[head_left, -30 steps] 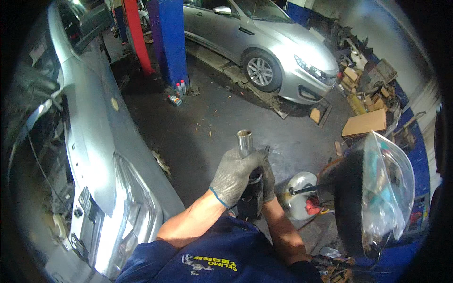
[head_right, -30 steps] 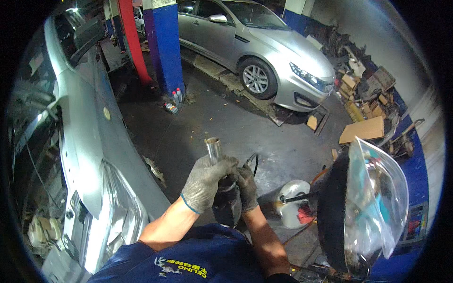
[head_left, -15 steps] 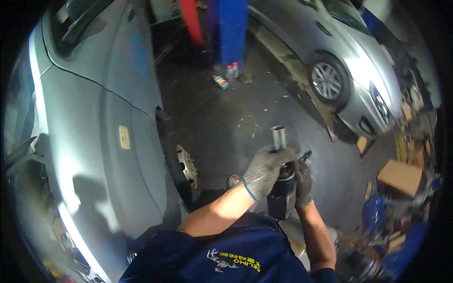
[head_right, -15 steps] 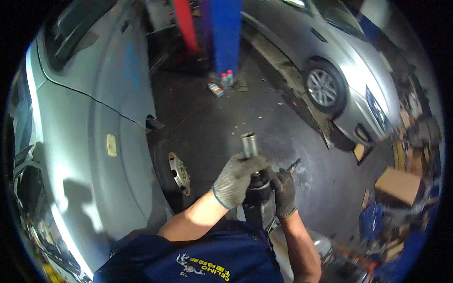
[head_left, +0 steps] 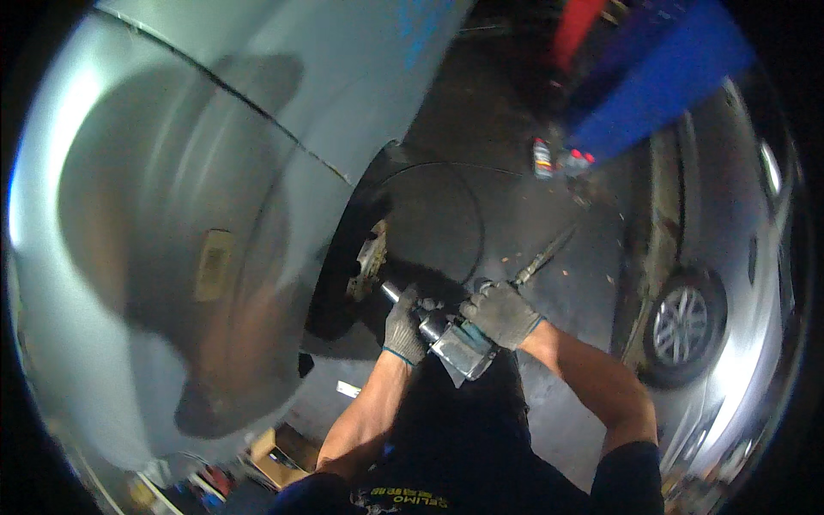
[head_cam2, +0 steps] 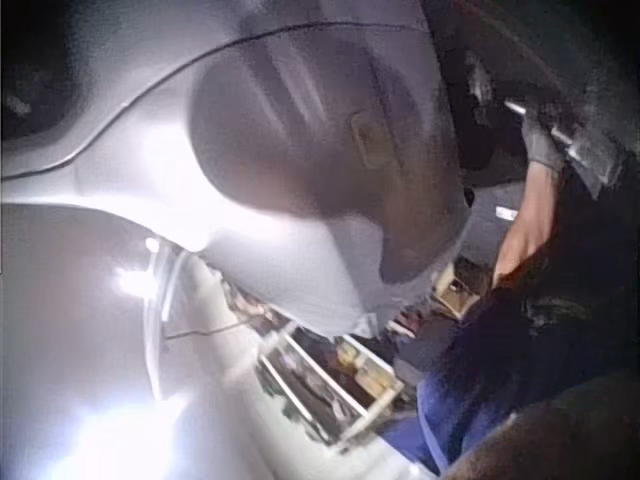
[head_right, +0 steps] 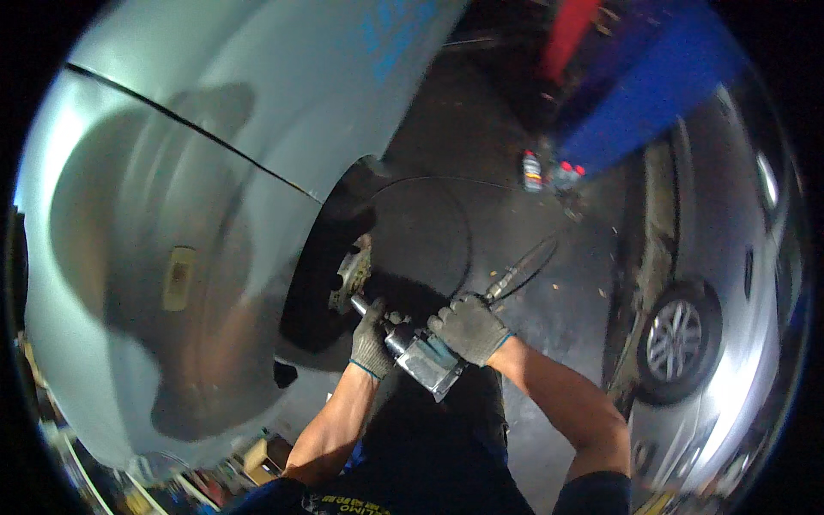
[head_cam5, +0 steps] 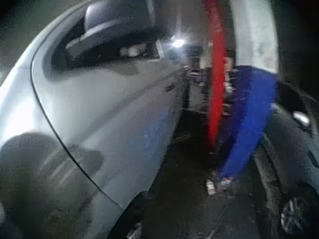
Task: The person uses an impact wrench to remove lug nuts from a car tire, then removes the tire and places it on the floor. They proceed to remove the brake caliper and rotor from the hub assembly.
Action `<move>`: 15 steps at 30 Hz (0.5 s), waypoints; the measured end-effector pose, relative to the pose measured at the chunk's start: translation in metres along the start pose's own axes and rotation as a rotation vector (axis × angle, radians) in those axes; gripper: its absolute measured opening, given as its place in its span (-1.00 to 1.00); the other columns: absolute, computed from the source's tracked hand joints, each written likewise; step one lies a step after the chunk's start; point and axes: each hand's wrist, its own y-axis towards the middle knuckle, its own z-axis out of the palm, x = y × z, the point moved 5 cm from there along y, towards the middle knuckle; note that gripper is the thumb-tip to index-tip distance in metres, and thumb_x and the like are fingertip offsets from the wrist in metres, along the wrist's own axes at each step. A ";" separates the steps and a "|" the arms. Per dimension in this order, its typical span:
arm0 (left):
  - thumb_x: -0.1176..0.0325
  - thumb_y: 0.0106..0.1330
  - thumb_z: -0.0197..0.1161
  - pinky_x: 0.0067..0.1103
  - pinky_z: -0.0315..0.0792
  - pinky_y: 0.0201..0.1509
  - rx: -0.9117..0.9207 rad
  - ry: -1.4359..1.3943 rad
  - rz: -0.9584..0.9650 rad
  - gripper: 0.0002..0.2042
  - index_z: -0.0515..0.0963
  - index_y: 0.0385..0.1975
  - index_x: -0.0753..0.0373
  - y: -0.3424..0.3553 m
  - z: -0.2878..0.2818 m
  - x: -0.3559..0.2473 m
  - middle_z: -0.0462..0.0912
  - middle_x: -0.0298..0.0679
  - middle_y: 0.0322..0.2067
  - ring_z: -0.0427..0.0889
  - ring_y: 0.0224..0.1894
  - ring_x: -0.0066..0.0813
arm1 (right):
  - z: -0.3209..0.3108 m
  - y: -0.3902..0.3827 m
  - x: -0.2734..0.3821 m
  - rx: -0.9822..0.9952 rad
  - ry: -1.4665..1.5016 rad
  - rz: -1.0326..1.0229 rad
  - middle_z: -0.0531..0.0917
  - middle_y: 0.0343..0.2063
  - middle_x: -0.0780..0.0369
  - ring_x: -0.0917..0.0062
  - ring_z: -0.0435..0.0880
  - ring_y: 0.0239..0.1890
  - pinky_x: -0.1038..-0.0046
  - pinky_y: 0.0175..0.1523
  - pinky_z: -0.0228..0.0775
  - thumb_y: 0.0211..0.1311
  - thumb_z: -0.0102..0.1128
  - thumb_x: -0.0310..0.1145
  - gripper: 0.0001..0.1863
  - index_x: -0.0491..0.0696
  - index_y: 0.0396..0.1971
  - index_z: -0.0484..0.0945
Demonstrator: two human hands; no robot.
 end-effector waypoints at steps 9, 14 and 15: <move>0.16 0.49 0.27 -0.38 0.66 -0.14 -0.223 -0.114 0.225 -0.74 0.59 -0.04 0.21 0.088 -0.135 0.063 0.67 -0.25 -0.31 0.69 -0.27 -0.35 | 0.179 0.045 -0.014 0.159 0.158 -0.280 0.76 -0.20 0.19 0.28 0.76 -0.05 0.12 0.06 0.54 0.29 0.14 -0.33 -0.79 0.04 -0.21 0.73; 0.08 0.50 0.27 -0.40 0.65 0.01 -0.175 -0.059 0.357 -0.58 0.55 0.19 0.22 0.084 -0.203 0.110 0.68 -0.21 -0.10 0.69 -0.08 -0.34 | 0.243 0.015 0.017 -0.297 0.190 -0.412 0.78 -0.21 0.17 0.20 0.76 -0.11 0.10 0.11 0.55 0.27 0.19 -0.34 -0.71 0.02 -0.05 0.72; 0.06 0.51 0.27 -0.41 0.64 0.00 -0.230 -0.061 0.363 -0.58 0.56 0.18 0.22 0.084 -0.214 0.122 0.68 -0.22 -0.11 0.69 -0.09 -0.36 | 0.255 0.004 0.022 -0.334 0.200 -0.455 0.78 -0.22 0.17 0.18 0.76 -0.11 0.09 0.10 0.55 0.27 0.20 -0.34 -0.71 0.02 -0.05 0.73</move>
